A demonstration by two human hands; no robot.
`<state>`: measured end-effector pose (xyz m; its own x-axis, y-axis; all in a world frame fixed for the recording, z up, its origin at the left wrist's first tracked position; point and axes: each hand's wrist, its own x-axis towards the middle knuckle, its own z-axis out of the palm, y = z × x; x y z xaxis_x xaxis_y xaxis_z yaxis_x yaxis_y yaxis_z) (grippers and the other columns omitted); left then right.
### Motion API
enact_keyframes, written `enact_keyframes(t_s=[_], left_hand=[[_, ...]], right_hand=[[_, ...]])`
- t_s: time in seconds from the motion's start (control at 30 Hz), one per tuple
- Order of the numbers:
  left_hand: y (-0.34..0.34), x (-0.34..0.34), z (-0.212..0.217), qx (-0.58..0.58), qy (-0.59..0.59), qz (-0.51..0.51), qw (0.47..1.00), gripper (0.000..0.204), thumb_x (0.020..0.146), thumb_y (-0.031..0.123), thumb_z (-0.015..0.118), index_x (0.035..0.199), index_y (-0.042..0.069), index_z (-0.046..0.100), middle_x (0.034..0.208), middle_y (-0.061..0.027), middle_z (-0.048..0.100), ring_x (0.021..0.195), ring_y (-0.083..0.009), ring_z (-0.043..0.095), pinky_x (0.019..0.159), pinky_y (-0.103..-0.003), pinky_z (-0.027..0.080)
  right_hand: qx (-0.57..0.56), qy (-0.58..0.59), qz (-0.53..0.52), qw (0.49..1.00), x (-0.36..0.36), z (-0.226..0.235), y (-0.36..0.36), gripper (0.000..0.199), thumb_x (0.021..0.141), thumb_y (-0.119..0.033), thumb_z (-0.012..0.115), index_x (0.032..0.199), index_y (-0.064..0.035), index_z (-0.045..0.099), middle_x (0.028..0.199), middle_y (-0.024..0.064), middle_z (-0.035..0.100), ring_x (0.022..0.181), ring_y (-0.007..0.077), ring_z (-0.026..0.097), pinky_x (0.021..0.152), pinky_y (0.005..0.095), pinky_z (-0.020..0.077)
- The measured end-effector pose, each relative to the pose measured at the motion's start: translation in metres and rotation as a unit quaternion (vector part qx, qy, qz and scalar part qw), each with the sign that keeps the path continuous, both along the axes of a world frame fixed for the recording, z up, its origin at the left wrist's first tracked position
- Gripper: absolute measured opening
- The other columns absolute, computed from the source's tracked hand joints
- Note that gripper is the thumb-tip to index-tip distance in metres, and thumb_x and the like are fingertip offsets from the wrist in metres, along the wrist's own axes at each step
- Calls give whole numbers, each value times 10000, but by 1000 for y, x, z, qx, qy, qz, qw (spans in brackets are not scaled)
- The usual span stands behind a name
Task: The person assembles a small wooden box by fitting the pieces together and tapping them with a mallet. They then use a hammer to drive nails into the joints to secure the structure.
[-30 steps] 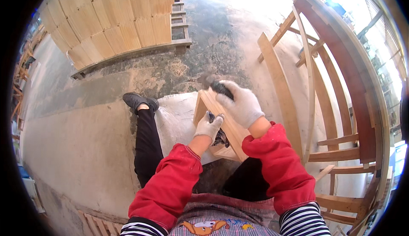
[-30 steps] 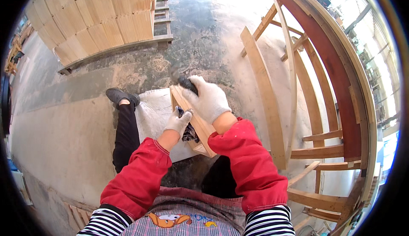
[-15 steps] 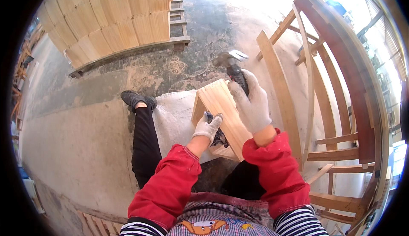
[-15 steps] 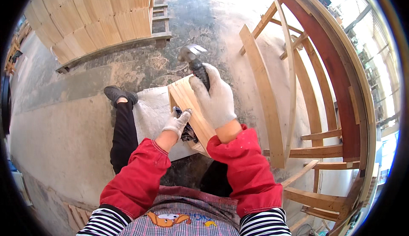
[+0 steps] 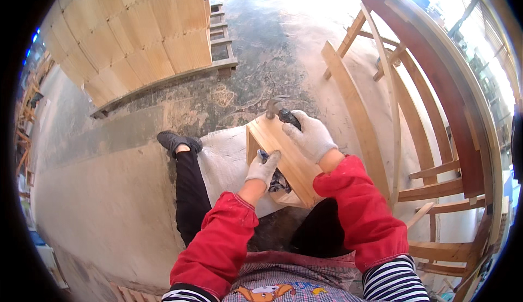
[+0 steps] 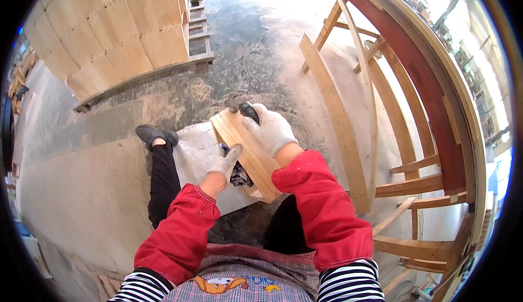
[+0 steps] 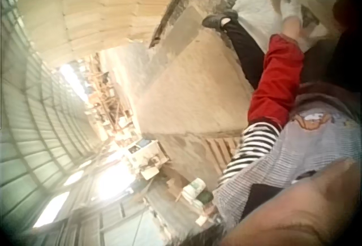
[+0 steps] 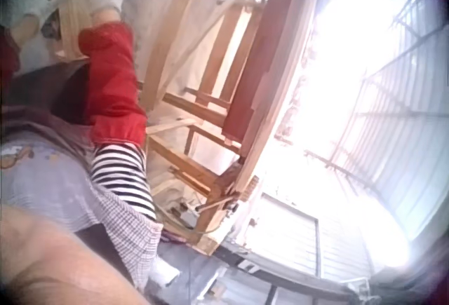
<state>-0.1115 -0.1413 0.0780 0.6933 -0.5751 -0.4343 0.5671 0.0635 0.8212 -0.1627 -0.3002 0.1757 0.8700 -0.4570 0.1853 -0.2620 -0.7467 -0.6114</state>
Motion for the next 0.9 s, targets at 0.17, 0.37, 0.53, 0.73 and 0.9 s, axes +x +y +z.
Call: enact_keyframes(t_s=[0.17, 0.37, 0.53, 0.73, 0.9], left_hand=[[6, 1, -2, 26, 33, 16, 999, 542, 892, 323, 783, 1264, -27, 602, 1106, -70, 669, 912, -155, 627, 806, -331, 527], [5, 4, -12, 23, 4, -1, 1000, 566, 884, 344, 789, 1271, -24, 601, 1127, -73, 664, 941, -165, 622, 832, -314, 514], [4, 2, -12, 30, -8, 5, 999, 621, 874, 371, 789, 1287, -46, 586, 1130, -79, 662, 960, -167, 618, 855, -312, 507], [2, 6, -14, 19, -23, 7, 1000, 645, 884, 358, 785, 1323, -57, 558, 1154, -94, 660, 964, -173, 617, 868, -323, 509], [-4, -3, -12, 21, -11, 3, 1000, 649, 884, 357, 788, 1332, -48, 552, 1133, -86, 662, 954, -178, 619, 856, -331, 519]], right_hand=[[115, -65, -73, 989, 1, 49, 23, 389, 953, -376, 615, 1235, -109, 595, 949, 243, 703, 944, 445, 675, 799, 504, 515], [15, 36, -31, 999, 8, 11, -1, 453, 937, -448, 609, 1263, -135, 586, 981, 246, 703, 965, 444, 671, 828, 507, 520], [66, -136, -90, 984, 7, 5, 7, 434, 928, -438, 620, 1224, -121, 611, 990, 251, 702, 961, 445, 669, 830, 504, 520], [10, -5, -61, 998, 10, 30, -8, 396, 936, -413, 625, 1177, -99, 623, 998, 234, 706, 972, 446, 663, 830, 495, 519], [68, -49, -77, 993, 2, -15, -21, 412, 925, -441, 637, 1159, -103, 641, 1008, 233, 708, 1000, 438, 661, 853, 493, 517]])
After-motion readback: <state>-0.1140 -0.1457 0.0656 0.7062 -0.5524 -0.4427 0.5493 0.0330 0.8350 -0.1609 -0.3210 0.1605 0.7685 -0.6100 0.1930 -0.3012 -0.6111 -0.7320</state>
